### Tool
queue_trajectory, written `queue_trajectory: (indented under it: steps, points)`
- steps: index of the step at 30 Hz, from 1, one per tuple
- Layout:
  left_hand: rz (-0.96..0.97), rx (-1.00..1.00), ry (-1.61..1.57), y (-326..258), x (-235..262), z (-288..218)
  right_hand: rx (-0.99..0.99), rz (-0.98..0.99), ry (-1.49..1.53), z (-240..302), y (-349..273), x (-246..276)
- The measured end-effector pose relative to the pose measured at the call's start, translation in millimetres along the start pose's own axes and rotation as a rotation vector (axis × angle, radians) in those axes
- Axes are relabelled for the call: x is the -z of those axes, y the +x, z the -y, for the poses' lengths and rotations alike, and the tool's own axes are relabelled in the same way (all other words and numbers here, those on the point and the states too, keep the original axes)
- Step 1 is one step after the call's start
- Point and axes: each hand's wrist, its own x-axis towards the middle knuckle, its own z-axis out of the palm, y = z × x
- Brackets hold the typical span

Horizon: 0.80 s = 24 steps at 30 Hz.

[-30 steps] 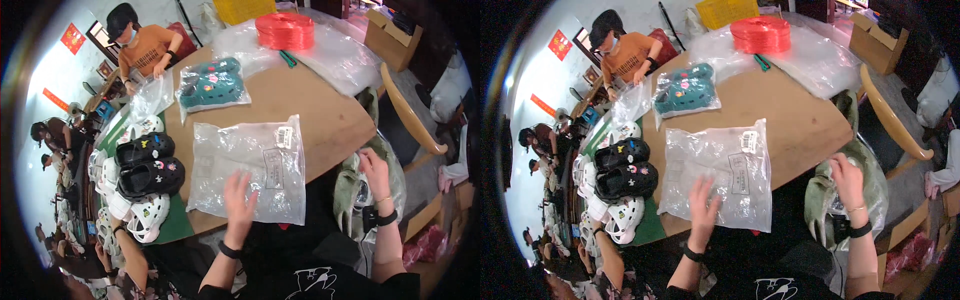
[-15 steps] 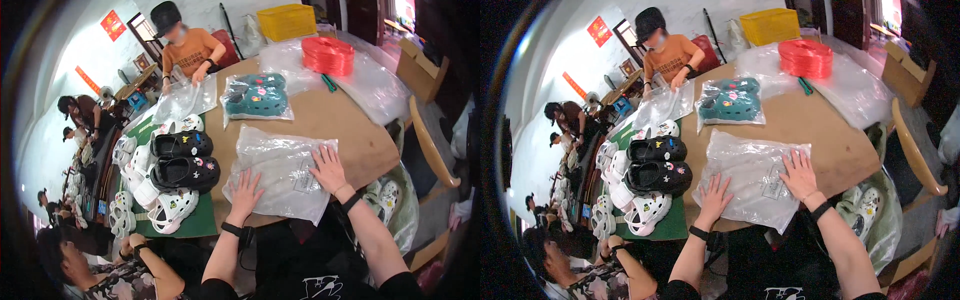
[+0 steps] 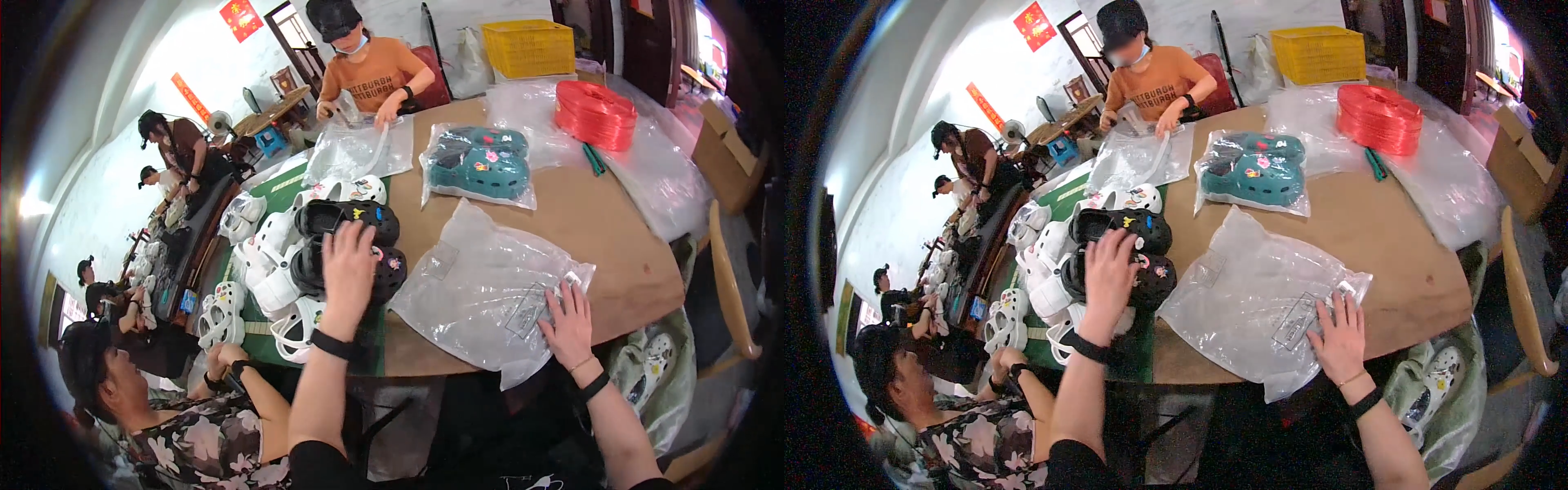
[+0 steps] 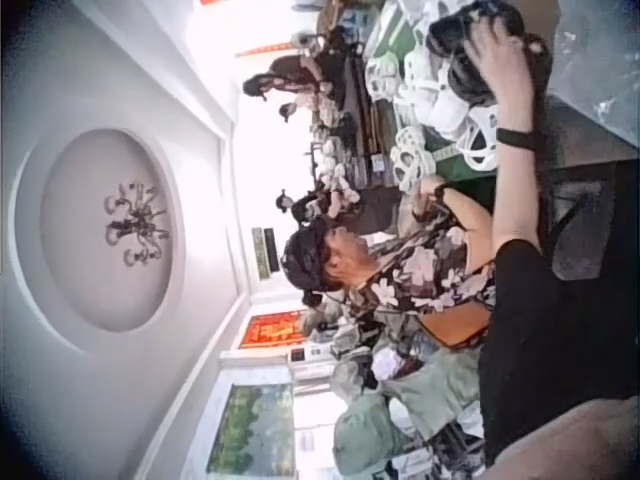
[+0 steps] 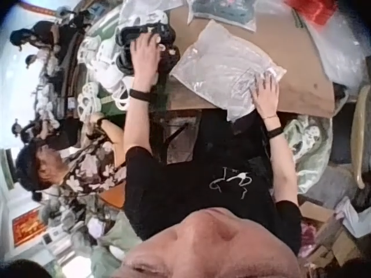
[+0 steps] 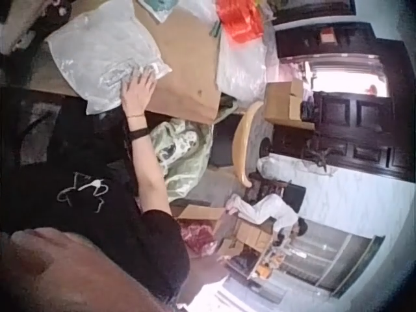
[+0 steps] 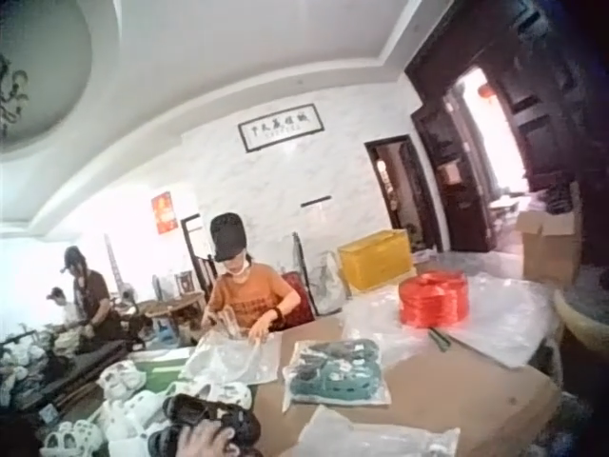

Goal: Placing footwear into plastic bags and then into a larger shipping sack.

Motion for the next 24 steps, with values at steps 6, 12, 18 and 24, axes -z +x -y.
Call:
queue_trajectory:
  steps: [6, 12, 18, 24]
  points:
    - [0.404, -0.108, 0.450, 25.7, -18.0, 80.1, 0.007, -0.033, 0.031, 0.4, -0.5, -7.5]
    - [0.776, 0.019, 0.507, 68.4, -58.0, 85.7, 0.017, 0.011, -0.033, -0.1, -7.4, -3.3]
    - [0.841, 0.086, 0.438, 83.8, -79.3, 82.6, 0.021, 0.018, -0.028, -2.6, -7.7, -9.5]
    - [0.556, 0.171, 0.287, 74.4, -77.3, 74.7, 0.021, 0.013, -0.048, -6.2, -4.5, -12.6]
